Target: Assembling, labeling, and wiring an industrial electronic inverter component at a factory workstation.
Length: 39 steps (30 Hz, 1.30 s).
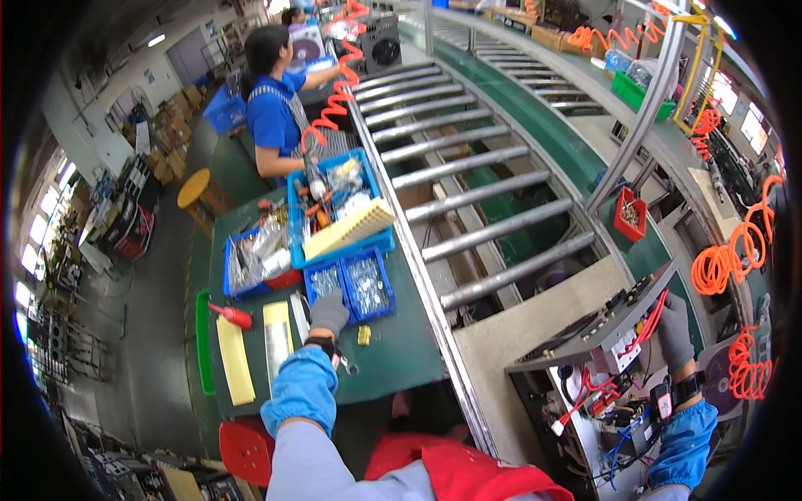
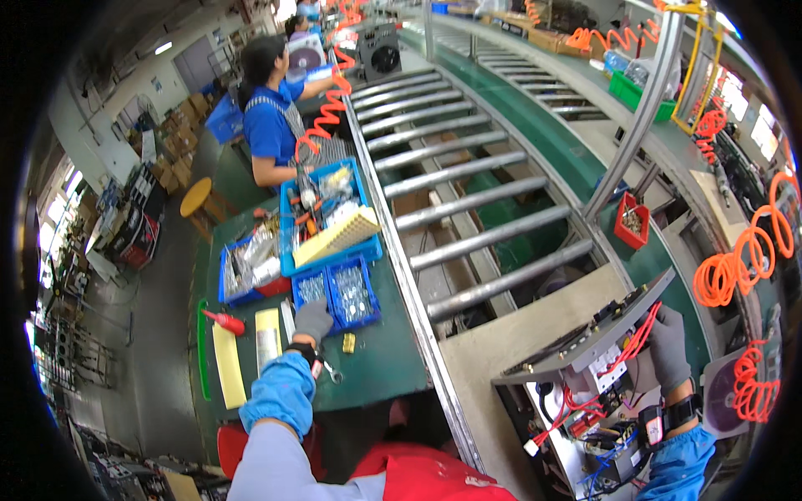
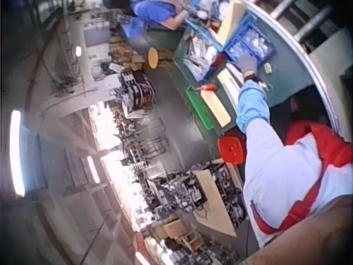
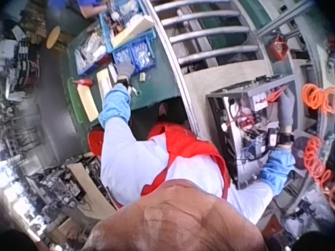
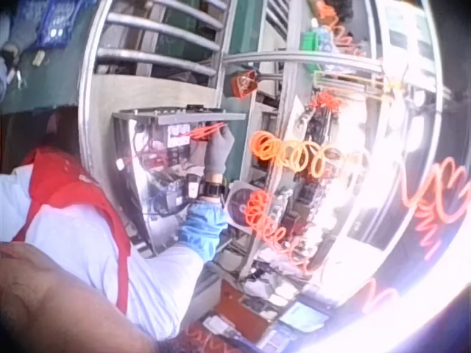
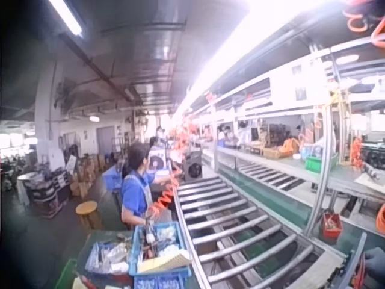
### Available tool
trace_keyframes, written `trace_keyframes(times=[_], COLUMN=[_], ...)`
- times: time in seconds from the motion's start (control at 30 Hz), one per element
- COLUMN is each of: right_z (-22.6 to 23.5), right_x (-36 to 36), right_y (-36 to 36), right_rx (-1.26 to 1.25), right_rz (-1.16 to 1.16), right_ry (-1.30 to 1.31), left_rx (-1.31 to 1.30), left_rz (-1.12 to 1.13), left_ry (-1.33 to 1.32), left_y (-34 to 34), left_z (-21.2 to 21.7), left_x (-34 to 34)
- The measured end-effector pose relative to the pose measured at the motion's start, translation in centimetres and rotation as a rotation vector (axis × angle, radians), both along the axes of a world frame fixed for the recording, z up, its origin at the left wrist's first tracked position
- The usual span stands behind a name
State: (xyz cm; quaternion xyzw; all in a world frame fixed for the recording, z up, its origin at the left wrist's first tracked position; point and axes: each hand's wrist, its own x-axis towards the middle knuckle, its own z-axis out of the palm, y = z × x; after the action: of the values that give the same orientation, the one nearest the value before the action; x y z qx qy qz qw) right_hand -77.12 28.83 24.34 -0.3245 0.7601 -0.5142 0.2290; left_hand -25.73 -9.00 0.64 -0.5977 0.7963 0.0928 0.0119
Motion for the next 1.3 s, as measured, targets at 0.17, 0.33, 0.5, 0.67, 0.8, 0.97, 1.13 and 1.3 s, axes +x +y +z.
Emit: trace_keyframes(times=[0.17,0.33,0.5,0.67,0.8,0.97,1.13,1.3], right_z=[0.0,1.0,-0.3,1.4,1.5,1.3,2.9,8.5], right_x=[0.9,2.6,0.1,1.6,0.5,0.6,-0.3,2.8], right_y=[0.6,0.7,0.4,-2.2,0.1,0.4,0.7,3.7], right_rx=[-0.006,0.018,0.077,0.246,0.231,0.298,0.224,-0.140], right_rz=[0.002,-0.029,0.090,-0.008,-0.008,-0.030,0.046,0.268], right_ry=[-0.052,0.010,0.098,0.359,0.296,0.272,0.262,0.173], left_rx=[-0.005,-0.167,-0.333,-0.216,0.088,0.207,0.324,0.503], left_rz=[0.015,0.087,0.200,0.301,0.342,-0.006,-0.350,-0.633], left_ry=[-0.049,0.132,0.386,0.686,1.068,1.203,1.226,1.267], left_y=[1.1,1.1,-0.7,-3.3,-0.3,6.1,16.7,25.0], left_z=[0.5,0.2,2.3,2.7,7.6,16.7,27.5,32.3], left_x=[0.1,0.4,1.0,5.3,-2.6,-10.2,-19.2,-25.9])
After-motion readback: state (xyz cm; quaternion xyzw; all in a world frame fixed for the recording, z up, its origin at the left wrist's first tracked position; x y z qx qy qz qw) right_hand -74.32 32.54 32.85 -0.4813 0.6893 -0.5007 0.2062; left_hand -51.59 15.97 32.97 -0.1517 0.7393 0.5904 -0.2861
